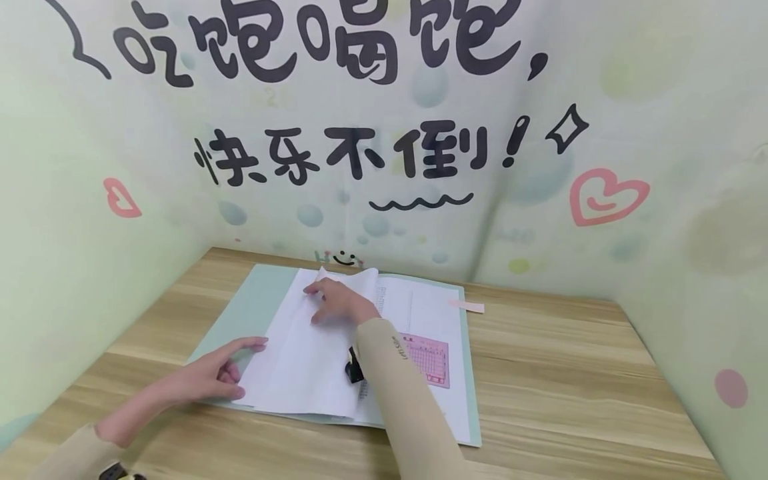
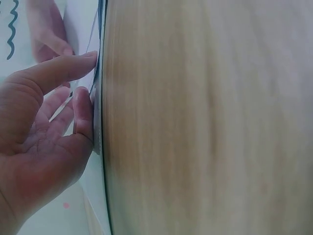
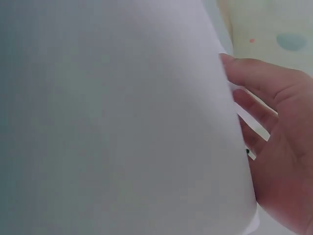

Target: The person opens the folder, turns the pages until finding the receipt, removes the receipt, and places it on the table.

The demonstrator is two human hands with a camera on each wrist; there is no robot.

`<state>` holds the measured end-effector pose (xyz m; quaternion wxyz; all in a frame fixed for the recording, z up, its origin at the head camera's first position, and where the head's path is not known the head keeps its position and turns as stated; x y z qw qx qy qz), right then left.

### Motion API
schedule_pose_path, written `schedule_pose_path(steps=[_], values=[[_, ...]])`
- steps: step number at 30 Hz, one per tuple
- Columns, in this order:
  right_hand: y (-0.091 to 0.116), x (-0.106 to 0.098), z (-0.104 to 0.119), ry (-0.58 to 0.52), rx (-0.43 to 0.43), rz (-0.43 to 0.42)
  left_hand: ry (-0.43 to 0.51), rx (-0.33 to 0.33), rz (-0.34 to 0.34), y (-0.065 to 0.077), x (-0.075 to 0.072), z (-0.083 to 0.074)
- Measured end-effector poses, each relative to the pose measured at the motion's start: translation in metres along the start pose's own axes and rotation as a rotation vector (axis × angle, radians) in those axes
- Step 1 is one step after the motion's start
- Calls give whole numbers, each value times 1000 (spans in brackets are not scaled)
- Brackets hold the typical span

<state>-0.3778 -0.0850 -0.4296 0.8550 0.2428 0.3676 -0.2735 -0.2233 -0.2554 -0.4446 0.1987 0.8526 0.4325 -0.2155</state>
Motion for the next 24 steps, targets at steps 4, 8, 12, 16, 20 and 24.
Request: schedule_pose_path(steps=[4, 8, 12, 16, 20, 24], values=[[-1, 6, 2, 69, 19, 14, -14, 7, 2, 1, 0, 0], [-2, 8, 6, 103, 14, 8, -37, 15, 4, 1, -1, 0], [-4, 8, 10, 139, 11, 0, -52, 48, 7, 2, 0, -3], [-8, 9, 12, 159, 20, -5, -61, 84, 13, 1, 0, -6], [-14, 11, 15, 168, 12, -17, -71, 82, 15, 1, 1, -5], [-19, 13, 19, 152, -19, -39, -89, 88, 15, 1, 2, -5]])
Point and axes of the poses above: each hand's wrist, its own y-axis away from the middle knuckle, its own x-axis out of the palm, z = x × y, the point moved 8 cm from there along -y, towards the middle knuckle, and after that the axes turned 7 degrees about z, right-handed, at the moved point
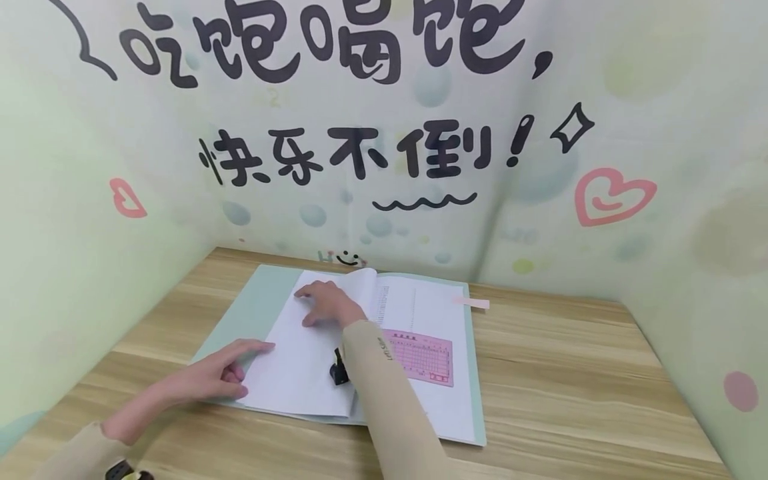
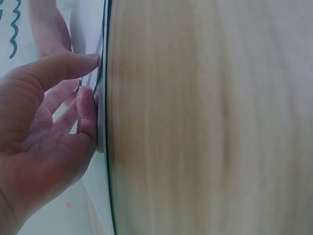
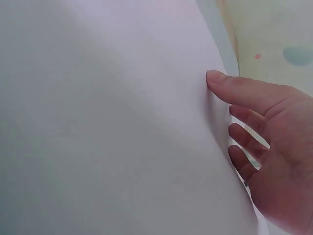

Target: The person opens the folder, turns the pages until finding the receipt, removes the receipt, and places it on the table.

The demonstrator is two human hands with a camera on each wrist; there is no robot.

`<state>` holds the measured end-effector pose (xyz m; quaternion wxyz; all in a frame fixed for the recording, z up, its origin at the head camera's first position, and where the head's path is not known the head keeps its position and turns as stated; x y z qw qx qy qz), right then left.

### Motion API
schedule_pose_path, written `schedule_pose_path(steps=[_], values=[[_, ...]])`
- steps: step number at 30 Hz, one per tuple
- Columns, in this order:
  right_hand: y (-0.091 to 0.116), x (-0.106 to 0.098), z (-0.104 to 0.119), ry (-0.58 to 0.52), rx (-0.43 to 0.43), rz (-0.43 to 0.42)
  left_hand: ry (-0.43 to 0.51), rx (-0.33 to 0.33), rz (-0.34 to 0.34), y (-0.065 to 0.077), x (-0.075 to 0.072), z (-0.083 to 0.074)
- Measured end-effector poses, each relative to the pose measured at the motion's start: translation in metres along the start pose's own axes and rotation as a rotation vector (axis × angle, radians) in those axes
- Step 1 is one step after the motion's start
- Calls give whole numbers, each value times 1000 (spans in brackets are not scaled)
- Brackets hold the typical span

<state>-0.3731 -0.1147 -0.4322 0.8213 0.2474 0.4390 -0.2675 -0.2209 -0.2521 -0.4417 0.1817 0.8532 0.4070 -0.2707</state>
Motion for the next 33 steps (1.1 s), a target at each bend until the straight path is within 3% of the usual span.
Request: schedule_pose_path(steps=[5, 17, 26, 33], values=[[-5, 3, 1, -25, -11, -30, -49, 58, -17, -2, 0, -5], [-10, 8, 0, -13, 2, -70, -57, -13, -30, 0, 0, 0], [-10, 7, 0, -26, -8, -97, -52, -6, -32, 1, 1, -2], [-8, 3, 1, -59, -6, -92, -48, 39, -28, 1, 1, -7]])
Point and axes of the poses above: each hand's wrist, its own y-axis away from the middle knuckle, its own x-axis out of the palm, z = x × y, the point moved 8 cm from there along -y, towards the middle knuckle, and after that the axes turned 7 degrees about z, right-handed, at the moved point
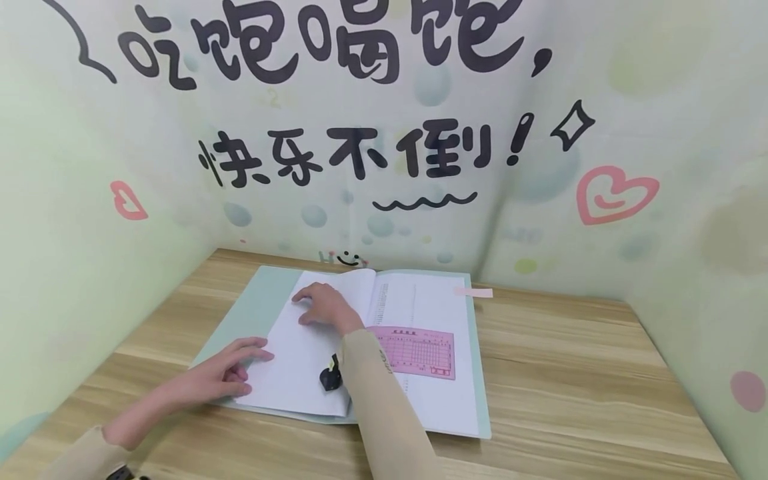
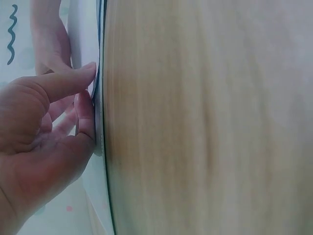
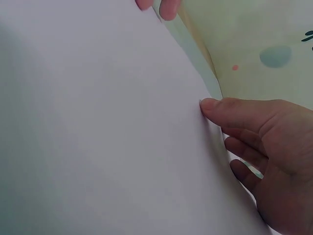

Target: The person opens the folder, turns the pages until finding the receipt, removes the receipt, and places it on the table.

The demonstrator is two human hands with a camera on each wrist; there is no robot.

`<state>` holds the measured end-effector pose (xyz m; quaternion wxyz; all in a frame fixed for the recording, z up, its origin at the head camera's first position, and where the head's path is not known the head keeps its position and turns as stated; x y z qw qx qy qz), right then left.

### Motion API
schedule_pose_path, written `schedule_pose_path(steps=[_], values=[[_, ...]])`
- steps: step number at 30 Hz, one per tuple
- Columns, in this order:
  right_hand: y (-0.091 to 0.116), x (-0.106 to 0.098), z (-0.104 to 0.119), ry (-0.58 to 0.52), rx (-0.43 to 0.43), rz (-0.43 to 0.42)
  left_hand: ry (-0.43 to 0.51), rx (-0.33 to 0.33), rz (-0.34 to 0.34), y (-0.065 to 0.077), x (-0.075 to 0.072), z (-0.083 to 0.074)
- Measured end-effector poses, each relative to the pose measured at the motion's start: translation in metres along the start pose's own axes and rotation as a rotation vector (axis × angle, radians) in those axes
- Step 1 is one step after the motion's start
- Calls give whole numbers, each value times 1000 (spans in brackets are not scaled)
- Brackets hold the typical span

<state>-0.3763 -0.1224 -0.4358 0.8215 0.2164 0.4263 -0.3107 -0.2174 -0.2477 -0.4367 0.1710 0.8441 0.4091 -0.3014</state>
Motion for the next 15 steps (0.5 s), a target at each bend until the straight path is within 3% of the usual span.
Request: schedule_pose_path(steps=[8, 15], values=[[0, -5, -2, 2, 2, -14, 22, -15, 26, -3, 0, 1], [6, -18, 4, -30, -8, -41, 42, -65, 13, -2, -2, 4]])
Point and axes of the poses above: each hand's wrist, its own y-axis away from the middle knuckle, its own x-axis out of the palm, z = x × y, the point moved 8 cm from there along -y, towards the middle knuckle, and after that the axes turned 7 degrees about z, right-handed, at the moved point
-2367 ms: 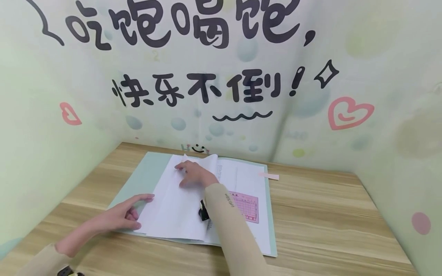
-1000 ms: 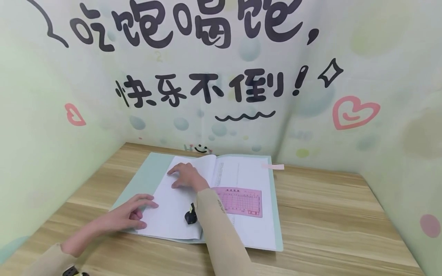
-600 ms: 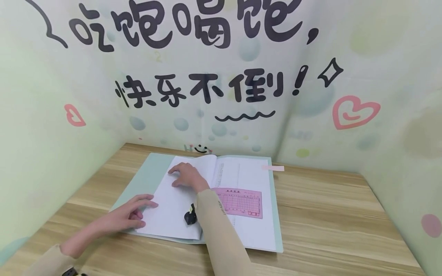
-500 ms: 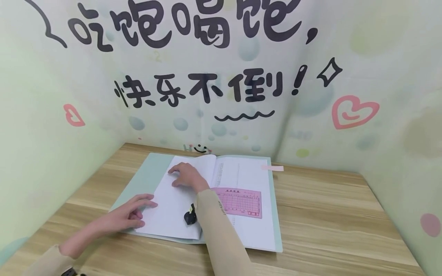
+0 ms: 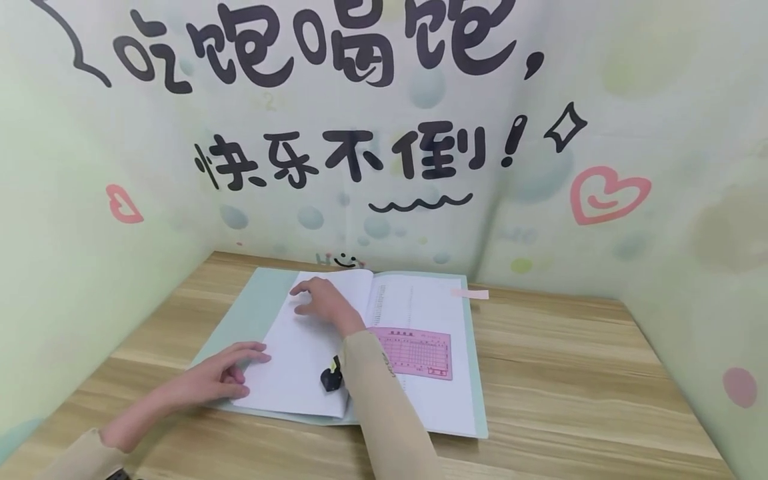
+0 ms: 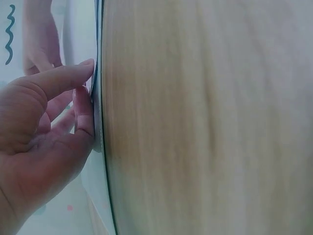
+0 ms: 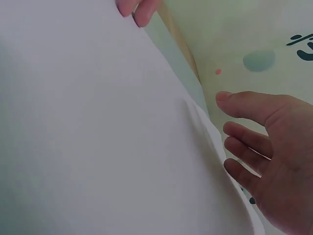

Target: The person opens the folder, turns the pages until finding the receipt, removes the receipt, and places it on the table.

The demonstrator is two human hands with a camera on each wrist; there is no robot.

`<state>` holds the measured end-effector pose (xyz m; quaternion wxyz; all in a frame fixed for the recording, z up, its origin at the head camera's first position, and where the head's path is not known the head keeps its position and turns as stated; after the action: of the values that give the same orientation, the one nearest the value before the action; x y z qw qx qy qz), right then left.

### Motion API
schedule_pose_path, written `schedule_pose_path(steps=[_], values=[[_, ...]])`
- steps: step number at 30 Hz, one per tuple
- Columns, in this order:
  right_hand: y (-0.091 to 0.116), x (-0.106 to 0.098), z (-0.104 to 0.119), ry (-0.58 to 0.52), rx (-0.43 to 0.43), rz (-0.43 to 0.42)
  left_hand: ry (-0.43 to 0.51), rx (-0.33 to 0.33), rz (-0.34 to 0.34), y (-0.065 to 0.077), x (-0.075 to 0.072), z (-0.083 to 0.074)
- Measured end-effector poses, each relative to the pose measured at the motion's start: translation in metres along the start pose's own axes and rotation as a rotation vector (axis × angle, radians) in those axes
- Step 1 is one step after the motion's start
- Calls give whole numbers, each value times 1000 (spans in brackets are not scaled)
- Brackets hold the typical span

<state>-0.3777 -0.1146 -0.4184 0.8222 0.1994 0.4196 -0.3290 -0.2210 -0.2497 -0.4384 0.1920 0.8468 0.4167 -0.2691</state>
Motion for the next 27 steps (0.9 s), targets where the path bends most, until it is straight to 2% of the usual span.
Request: schedule_pose_path(steps=[12, 19, 27], values=[[34, -41, -13, -101, 54, -80, -4, -52, -63, -1, 1, -2], [59, -62, -28, -88, 127, -129, -69, -44, -75, -2, 2, -8], [87, -77, -30, -55, 77, -155, -46, -60, -59, -3, 2, -11]])
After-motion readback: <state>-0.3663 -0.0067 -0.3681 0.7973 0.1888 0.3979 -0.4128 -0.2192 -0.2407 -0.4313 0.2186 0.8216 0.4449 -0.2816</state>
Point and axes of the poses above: each hand's wrist, its own y-axis away from the middle knuckle, its own x-axis out of the palm, z = x × y, the point moved 8 cm from there along -y, towards the middle knuckle, and after that the axes turned 7 degrees about z, right-handed, at the moved point
